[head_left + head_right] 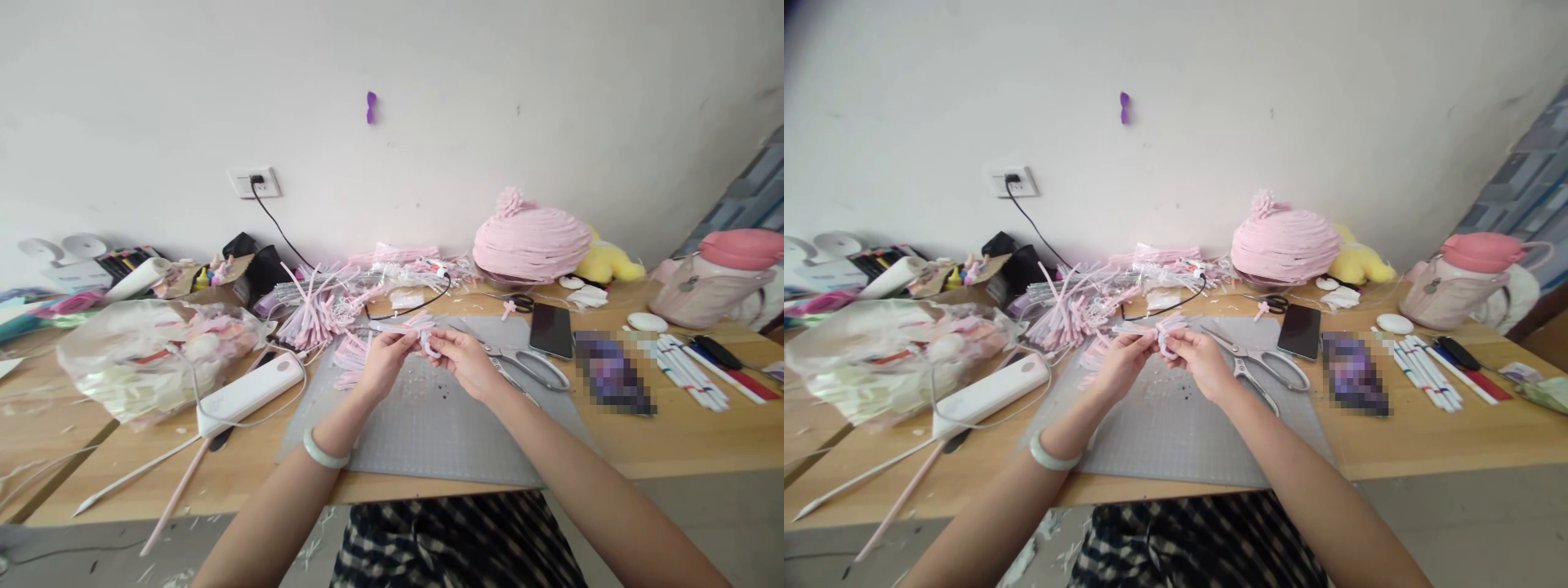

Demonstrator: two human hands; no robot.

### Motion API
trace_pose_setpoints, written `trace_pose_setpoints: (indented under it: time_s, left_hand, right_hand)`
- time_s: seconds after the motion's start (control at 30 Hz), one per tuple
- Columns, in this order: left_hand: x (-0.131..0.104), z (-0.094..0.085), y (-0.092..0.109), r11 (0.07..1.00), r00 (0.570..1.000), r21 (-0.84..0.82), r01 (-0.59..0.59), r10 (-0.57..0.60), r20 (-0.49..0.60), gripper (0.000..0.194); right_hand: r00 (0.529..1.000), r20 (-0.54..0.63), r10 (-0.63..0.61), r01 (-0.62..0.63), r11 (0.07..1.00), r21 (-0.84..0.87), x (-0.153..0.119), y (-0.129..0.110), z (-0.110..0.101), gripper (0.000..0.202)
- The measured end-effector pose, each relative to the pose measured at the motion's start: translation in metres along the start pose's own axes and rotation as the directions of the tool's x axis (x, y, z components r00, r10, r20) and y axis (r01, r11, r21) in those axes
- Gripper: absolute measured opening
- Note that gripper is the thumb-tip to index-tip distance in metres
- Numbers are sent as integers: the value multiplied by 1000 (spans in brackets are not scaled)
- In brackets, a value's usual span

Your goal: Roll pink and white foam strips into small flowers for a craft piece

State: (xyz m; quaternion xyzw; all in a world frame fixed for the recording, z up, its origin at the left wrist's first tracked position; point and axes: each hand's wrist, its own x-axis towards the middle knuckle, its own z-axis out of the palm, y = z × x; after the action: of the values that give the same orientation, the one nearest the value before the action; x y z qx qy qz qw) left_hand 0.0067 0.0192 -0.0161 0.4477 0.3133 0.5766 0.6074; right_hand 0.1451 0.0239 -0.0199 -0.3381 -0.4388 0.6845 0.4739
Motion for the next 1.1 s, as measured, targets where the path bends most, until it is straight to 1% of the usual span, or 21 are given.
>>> trace_pose_setpoints:
  time_s: [0.23,0.4,0.5,0.57,0.67,0.77,0.83,0.87,0.9,0.97,1.03,1.1]
  left_hand:
    - [1,-1,-2,999,999,51,-10,7,54,12]
    - [2,-6,-7,987,995,162,2,-18,100,14]
    - [3,-9,-8,982,992,190,-6,-18,126,16]
    - [4,-9,-8,977,995,211,-41,21,97,16]
    - [3,-7,-7,960,996,267,-87,84,20,17]
    - [2,-6,-7,933,989,342,-109,137,-58,19]
    - [1,-5,-9,917,980,381,-114,168,-110,18]
    - [1,-5,-10,915,977,388,-113,174,-126,18]
    - [1,-5,-11,916,976,386,-111,175,-133,17]
    - [2,-5,-12,927,975,360,-108,169,-142,17]
    - [2,-4,-13,936,975,335,-104,163,-152,17]
    - [2,-4,-13,941,974,325,-94,154,-165,17]
  right_hand:
    - [1000,-16,-23,22,998,-62,0,1,-1,28]
    - [999,-50,-17,10,990,-139,-1,1,0,33]
    - [997,-69,-18,8,989,-150,-1,1,1,33]
    - [996,-81,-26,13,988,-154,0,2,1,32]
    - [996,-89,-22,5,983,-183,1,3,0,31]
    - [996,-79,-29,5,958,-286,2,4,-1,32]
    - [990,-81,-111,68,908,-414,2,6,-2,33]
    - [981,-76,-180,119,861,-495,2,7,-2,34]
    - [965,-57,-258,179,797,-577,2,8,-3,34]
    - [916,21,-401,298,644,-704,1,10,-4,29]
    - [872,106,-478,380,524,-762,0,11,-5,20]
    - [856,138,-499,402,472,-784,0,11,-6,21]
